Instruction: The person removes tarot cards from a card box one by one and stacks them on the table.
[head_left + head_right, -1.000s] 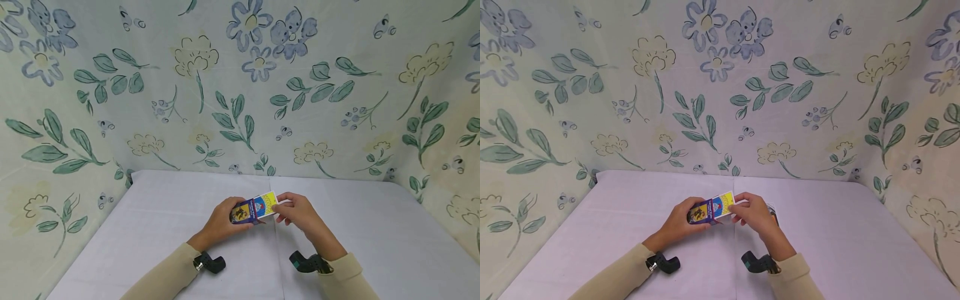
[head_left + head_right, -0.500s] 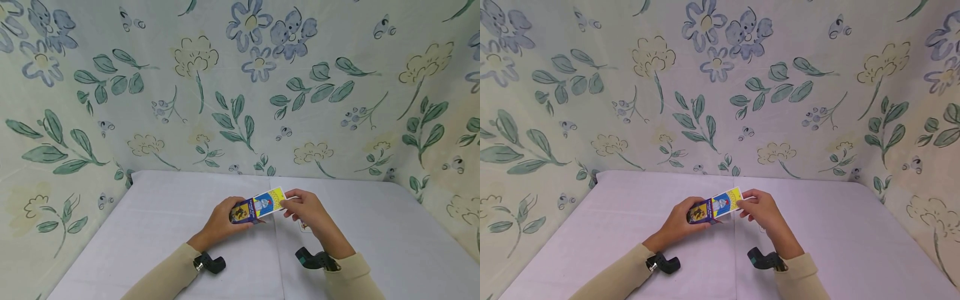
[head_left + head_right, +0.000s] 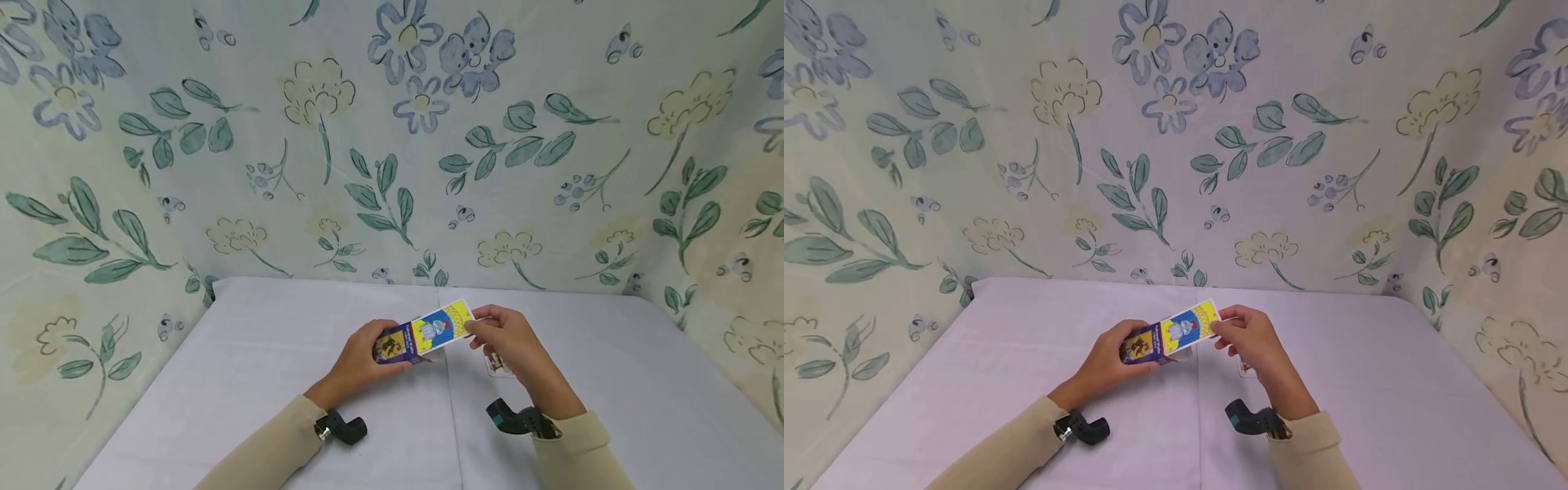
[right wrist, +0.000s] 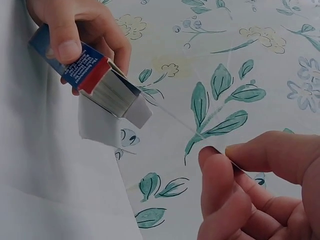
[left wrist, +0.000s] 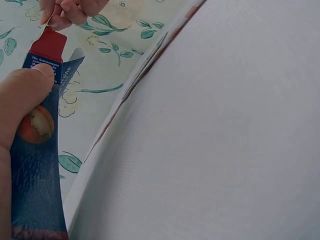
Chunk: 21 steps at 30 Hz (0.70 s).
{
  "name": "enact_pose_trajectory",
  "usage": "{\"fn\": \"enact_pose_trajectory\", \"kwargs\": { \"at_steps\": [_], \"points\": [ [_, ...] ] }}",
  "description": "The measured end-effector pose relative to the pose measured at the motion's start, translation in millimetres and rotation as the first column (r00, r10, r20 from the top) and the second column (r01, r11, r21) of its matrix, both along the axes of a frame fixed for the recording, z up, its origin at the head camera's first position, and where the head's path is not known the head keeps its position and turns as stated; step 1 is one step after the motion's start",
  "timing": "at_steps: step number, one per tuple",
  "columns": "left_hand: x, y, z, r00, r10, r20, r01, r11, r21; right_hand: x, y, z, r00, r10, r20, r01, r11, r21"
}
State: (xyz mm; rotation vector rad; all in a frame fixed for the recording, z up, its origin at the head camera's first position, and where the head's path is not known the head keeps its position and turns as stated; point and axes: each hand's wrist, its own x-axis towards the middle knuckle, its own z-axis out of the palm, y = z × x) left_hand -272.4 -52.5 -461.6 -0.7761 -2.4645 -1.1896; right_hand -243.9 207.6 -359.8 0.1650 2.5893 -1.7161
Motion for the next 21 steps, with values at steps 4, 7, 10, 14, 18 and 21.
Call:
{"fn": "enact_pose_trajectory", "kwargs": {
  "at_steps": [4, 7, 10, 14, 18, 21],
  "points": [
    [-0.4, -0.3, 0.1, 1.0, -0.009, -0.004, 0.009, 1.0, -0.001, -0.9, 4, 0.2, 1.0, -0.01, -0.012, 0.01, 1.0, 0.004],
    [-0.6, 0.0, 1.4, 1.0, -0.016, -0.013, 0.016, 1.0, 0.0, -1.1, 7, 0.6, 0.999, -0.014, -0.029, 0.015, 1.0, 0.009],
    [-0.7, 0.7, 1.7, 1.0, -0.017, -0.023, 0.017, 1.0, 0.001, -1.2, 11, 1.1, 0.999, -0.023, -0.041, 0.024, 0.999, 0.021],
    [-1.2, 1.3, 1.7, 1.0, -0.011, -0.02, 0.011, 1.0, 0.0, -1.3, 13, 2.7, 0.998, -0.043, -0.039, 0.044, 0.999, 0.014],
    [-0.5, 0.6, 1.2, 1.0, -0.014, -0.005, 0.014, 1.0, -0.002, 0.3, 13, 4.5, 0.998, -0.053, -0.037, 0.052, 0.999, -0.011],
    [0.2, -0.4, 0.9, 1.0, -0.018, -0.006, 0.018, 1.0, -0.001, 0.9, 14, 5.5, 0.998, -0.054, -0.036, 0.053, 0.998, -0.02]
  ]
}}
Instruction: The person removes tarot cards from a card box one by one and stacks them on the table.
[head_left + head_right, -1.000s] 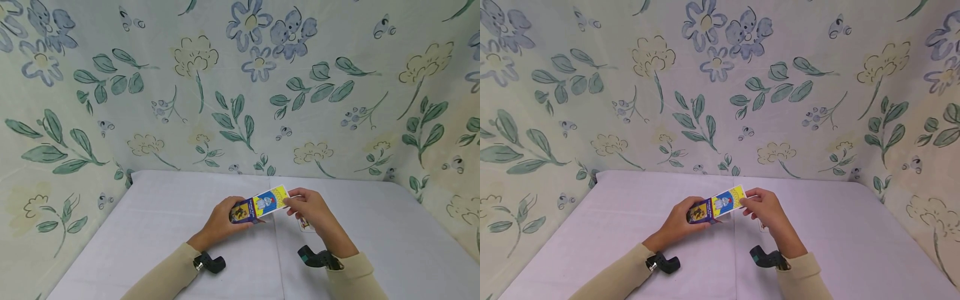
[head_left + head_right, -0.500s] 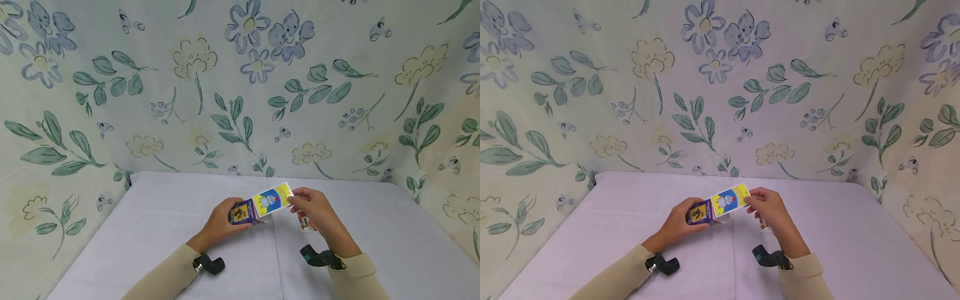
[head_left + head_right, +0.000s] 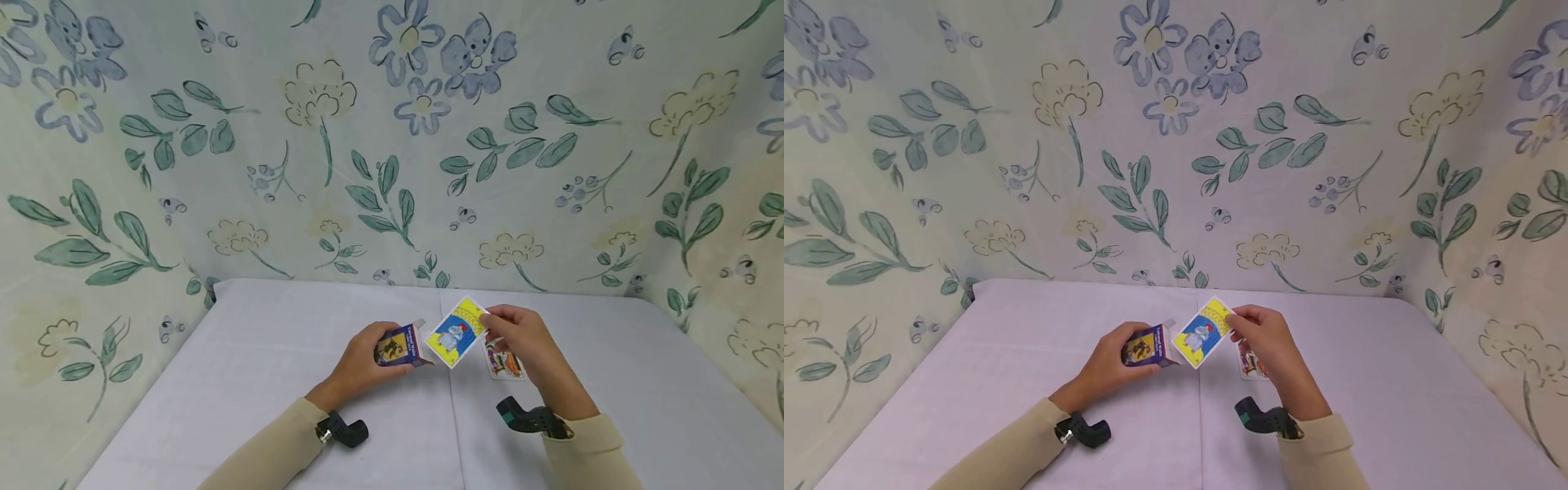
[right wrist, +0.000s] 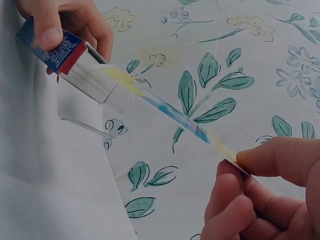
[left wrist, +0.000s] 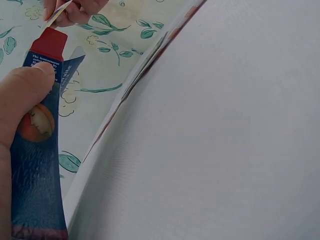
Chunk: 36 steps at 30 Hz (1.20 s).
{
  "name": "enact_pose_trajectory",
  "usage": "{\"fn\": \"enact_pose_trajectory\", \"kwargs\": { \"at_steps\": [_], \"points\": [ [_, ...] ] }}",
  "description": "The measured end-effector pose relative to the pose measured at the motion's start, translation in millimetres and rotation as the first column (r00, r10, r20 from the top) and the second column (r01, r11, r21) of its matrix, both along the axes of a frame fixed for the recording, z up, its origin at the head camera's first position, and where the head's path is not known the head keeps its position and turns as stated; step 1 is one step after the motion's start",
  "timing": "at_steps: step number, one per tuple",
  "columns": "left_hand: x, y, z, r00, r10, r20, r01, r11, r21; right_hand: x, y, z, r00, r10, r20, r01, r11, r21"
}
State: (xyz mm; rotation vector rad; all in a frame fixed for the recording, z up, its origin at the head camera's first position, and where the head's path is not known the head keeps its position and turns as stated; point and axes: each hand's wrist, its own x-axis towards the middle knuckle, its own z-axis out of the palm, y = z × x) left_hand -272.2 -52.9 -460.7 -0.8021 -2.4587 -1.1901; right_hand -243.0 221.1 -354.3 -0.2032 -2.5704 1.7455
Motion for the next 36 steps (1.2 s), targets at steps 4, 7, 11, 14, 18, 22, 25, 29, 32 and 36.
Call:
{"fn": "enact_pose_trajectory", "kwargs": {
  "at_steps": [4, 7, 11, 14, 18, 22, 25, 29, 32, 36],
  "points": [
    [-0.3, -0.3, 0.5, 1.0, -0.004, -0.012, 0.004, 1.0, 0.006, -0.3, 3, 0.3, 1.0, -0.002, -0.001, 0.002, 1.0, -0.005],
    [-0.8, -0.5, -0.1, 1.0, -0.01, -0.014, 0.01, 1.0, 0.01, -0.9, 6, -0.2, 1.0, -0.008, -0.004, 0.008, 1.0, -0.003],
    [-1.8, -0.5, -1.3, 1.0, -0.016, -0.013, 0.016, 1.0, 0.019, -1.7, 11, -0.9, 1.0, -0.009, -0.021, 0.009, 1.0, 0.008],
    [-2.4, -0.5, -1.4, 1.0, -0.018, -0.006, 0.019, 0.999, 0.027, -2.6, 14, -1.4, 1.0, -0.013, -0.022, 0.014, 1.0, 0.022],
    [-2.4, -0.8, -1.4, 1.0, -0.022, 0.003, 0.022, 0.999, 0.028, -4.6, 17, -2.1, 0.999, -0.032, 0.012, 0.031, 0.999, 0.036],
    [-3.4, -0.9, -2.4, 1.0, -0.024, -0.004, 0.024, 0.999, 0.028, -8.1, 20, -5.7, 0.998, -0.039, 0.043, 0.038, 0.999, 0.037],
    [-4.4, -0.5, -3.0, 1.0, -0.022, -0.009, 0.022, 0.999, 0.028, -11.2, 24, -10.2, 0.997, -0.034, 0.064, 0.033, 0.999, 0.03],
    [-4.5, -0.6, -2.6, 1.0, -0.026, -0.008, 0.026, 0.999, 0.027, -14.8, 29, -16.0, 0.995, -0.029, 0.095, 0.028, 1.0, 0.01],
    [-4.4, -0.9, -2.5, 1.0, -0.025, -0.005, 0.025, 0.999, 0.024, -17.1, 33, -20.0, 0.993, -0.026, 0.115, 0.026, 1.0, -0.002],
    [-3.9, -1.2, -3.4, 1.0, -0.02, 0.006, 0.02, 1.0, 0.022, -19.2, 36, -26.0, 0.987, -0.036, 0.158, 0.036, 0.999, 0.004]
  ]
}}
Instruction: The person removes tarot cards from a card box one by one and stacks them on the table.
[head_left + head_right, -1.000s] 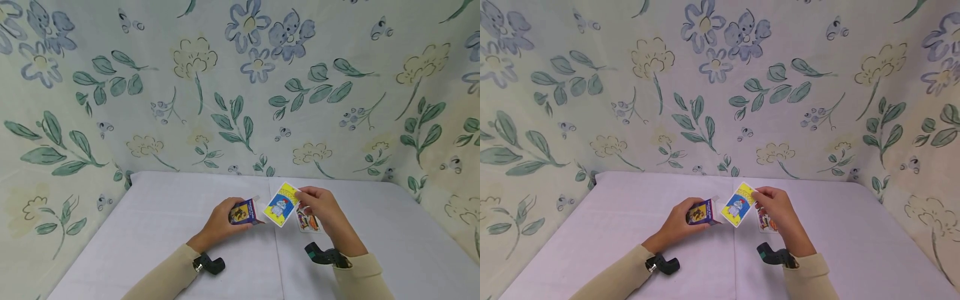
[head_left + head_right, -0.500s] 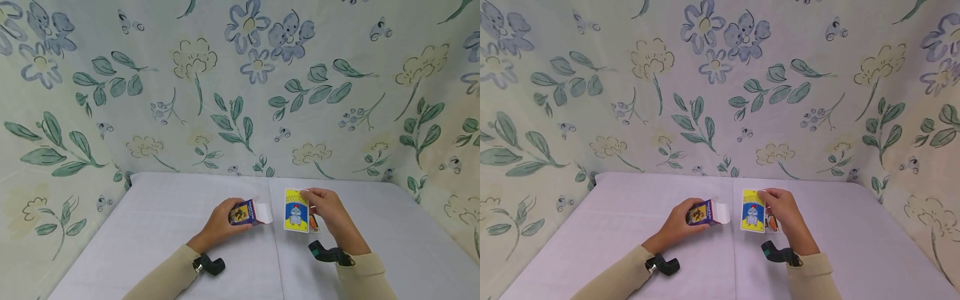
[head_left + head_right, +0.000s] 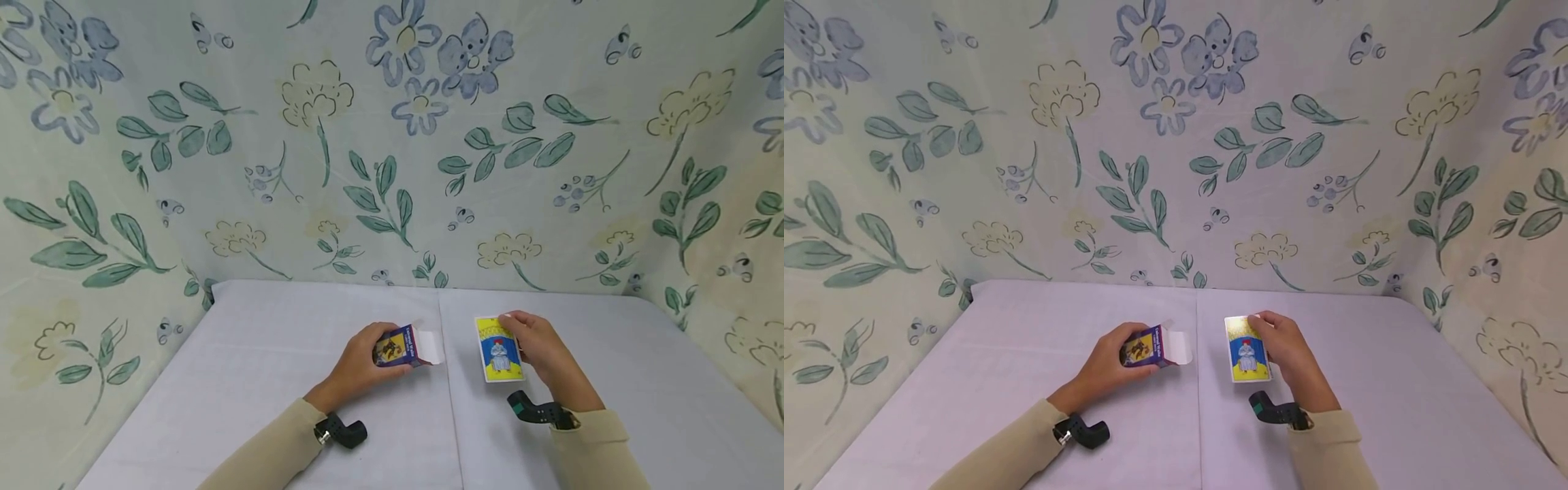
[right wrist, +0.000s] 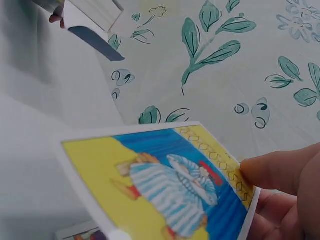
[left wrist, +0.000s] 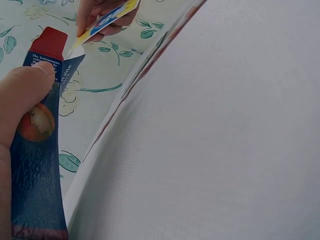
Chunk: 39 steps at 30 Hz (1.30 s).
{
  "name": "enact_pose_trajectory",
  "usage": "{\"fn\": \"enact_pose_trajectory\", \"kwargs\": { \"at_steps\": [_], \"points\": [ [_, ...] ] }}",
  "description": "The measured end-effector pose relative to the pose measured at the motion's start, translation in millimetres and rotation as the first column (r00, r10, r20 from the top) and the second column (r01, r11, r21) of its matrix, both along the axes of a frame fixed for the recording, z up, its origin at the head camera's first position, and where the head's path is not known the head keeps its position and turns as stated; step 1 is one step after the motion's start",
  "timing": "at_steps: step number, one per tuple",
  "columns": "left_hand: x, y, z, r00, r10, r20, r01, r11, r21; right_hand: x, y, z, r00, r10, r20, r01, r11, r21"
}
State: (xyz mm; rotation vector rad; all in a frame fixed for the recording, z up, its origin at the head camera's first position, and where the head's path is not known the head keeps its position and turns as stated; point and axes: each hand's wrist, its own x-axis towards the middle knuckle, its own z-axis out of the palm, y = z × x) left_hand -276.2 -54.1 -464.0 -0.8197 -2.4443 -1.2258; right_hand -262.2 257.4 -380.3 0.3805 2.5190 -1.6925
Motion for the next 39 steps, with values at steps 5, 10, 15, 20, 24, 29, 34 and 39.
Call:
{"fn": "enact_pose_trajectory", "kwargs": {
  "at_steps": [5, 10, 15, 20, 24, 29, 34, 39],
  "points": [
    [0.9, 0.1, -0.6, 1.0, -0.001, 0.005, 0.001, 1.0, 0.0, -2.5, 3, -7.8, 0.998, -0.029, 0.055, 0.029, 1.0, 0.007],
    [0.9, -0.2, 0.8, 1.0, -0.01, -0.005, 0.01, 1.0, -0.003, -3.8, 7, -12.3, 0.996, -0.027, 0.09, 0.024, 0.999, 0.026],
    [1.5, -0.7, 1.9, 1.0, -0.01, -0.004, 0.01, 1.0, 0.002, -5.5, 8, -16.0, 0.995, -0.024, 0.1, 0.02, 0.999, 0.038],
    [1.8, -0.8, 1.1, 1.0, -0.002, 0.002, 0.002, 1.0, -0.002, -8.2, 10, -18.5, 0.995, 0.004, 0.097, -0.004, 1.0, 0.0],
    [1.1, -0.2, 0.8, 1.0, -0.002, 0.002, 0.002, 1.0, -0.003, -8.5, 11, -20.8, 0.997, 0.015, 0.081, -0.013, 1.0, -0.021],
    [1.1, 0.1, 1.4, 1.0, 0.003, 0.013, -0.003, 1.0, -0.004, -8.6, 14, -22.3, 0.998, -0.025, 0.058, 0.026, 1.0, -0.015],
    [1.3, 0.1, 1.8, 1.0, 0.002, 0.006, -0.002, 1.0, -0.001, -8.4, 17, -22.2, 0.997, -0.065, 0.042, 0.065, 0.998, -0.001],
    [1.4, 0.3, 1.5, 1.0, 0.006, 0.013, -0.006, 1.0, -0.009, -8.4, 19, -23.9, 0.994, -0.098, 0.043, 0.096, 0.995, 0.039]
  ]
}}
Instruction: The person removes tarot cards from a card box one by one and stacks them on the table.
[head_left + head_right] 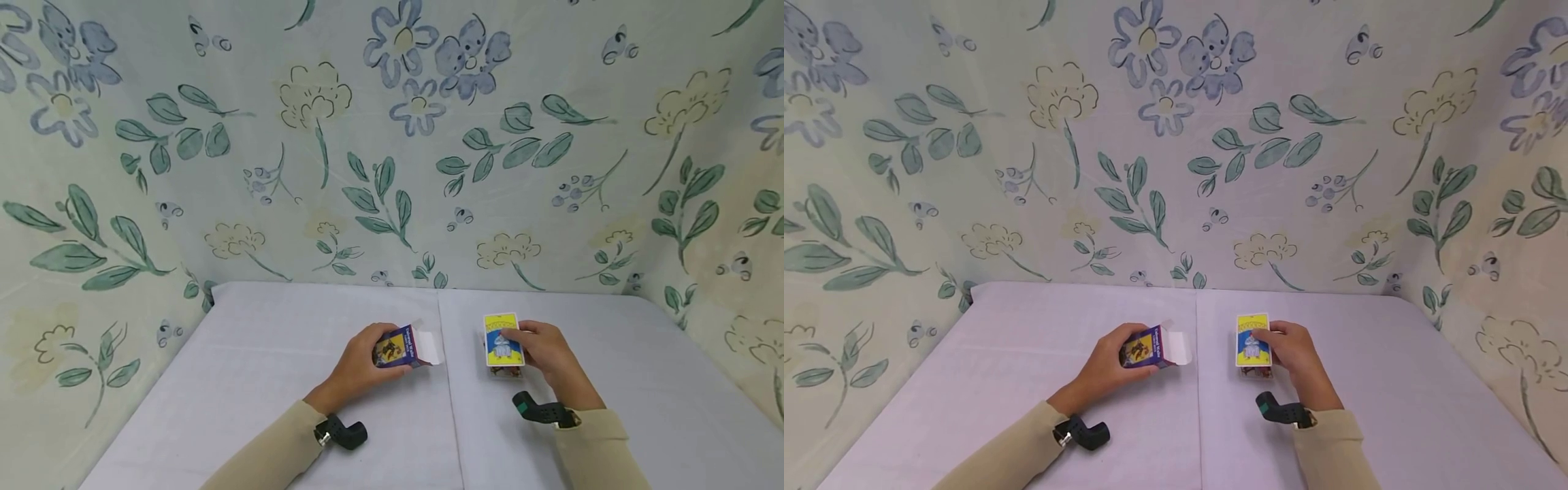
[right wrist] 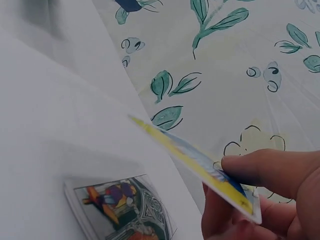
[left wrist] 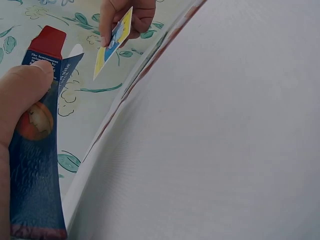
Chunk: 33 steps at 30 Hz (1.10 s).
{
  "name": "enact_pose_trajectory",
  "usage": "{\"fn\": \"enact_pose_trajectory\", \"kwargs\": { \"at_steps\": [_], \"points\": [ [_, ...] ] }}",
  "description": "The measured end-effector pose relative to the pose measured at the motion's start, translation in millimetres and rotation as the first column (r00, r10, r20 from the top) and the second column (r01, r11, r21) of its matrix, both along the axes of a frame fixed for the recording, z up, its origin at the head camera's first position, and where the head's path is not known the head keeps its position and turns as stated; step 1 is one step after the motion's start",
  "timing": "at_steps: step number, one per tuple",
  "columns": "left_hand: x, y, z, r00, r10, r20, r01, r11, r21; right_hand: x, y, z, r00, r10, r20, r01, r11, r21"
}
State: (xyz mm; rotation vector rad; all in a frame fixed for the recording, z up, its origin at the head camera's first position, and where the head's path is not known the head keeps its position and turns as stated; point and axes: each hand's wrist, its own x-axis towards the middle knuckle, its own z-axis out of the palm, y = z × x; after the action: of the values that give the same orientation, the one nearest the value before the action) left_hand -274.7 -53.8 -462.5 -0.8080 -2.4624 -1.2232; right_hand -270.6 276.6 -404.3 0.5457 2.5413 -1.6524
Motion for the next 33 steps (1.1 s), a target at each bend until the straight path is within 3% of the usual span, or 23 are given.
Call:
{"fn": "enact_pose_trajectory", "kwargs": {
  "at_steps": [13, 33],
  "points": [
    [-2.3, -1.6, -0.4, 0.999, -0.016, -0.03, 0.016, 1.0, 0.005, -2.7, 5, -4.8, 1.0, -0.003, 0.023, 0.001, 0.998, 0.061],
    [-0.4, 0.8, -1.2, 1.0, 0.003, -0.009, -0.003, 1.0, 0.005, -6.7, 6, -22.5, 0.999, -0.008, 0.035, 0.004, 0.993, 0.115]
  ]
}}
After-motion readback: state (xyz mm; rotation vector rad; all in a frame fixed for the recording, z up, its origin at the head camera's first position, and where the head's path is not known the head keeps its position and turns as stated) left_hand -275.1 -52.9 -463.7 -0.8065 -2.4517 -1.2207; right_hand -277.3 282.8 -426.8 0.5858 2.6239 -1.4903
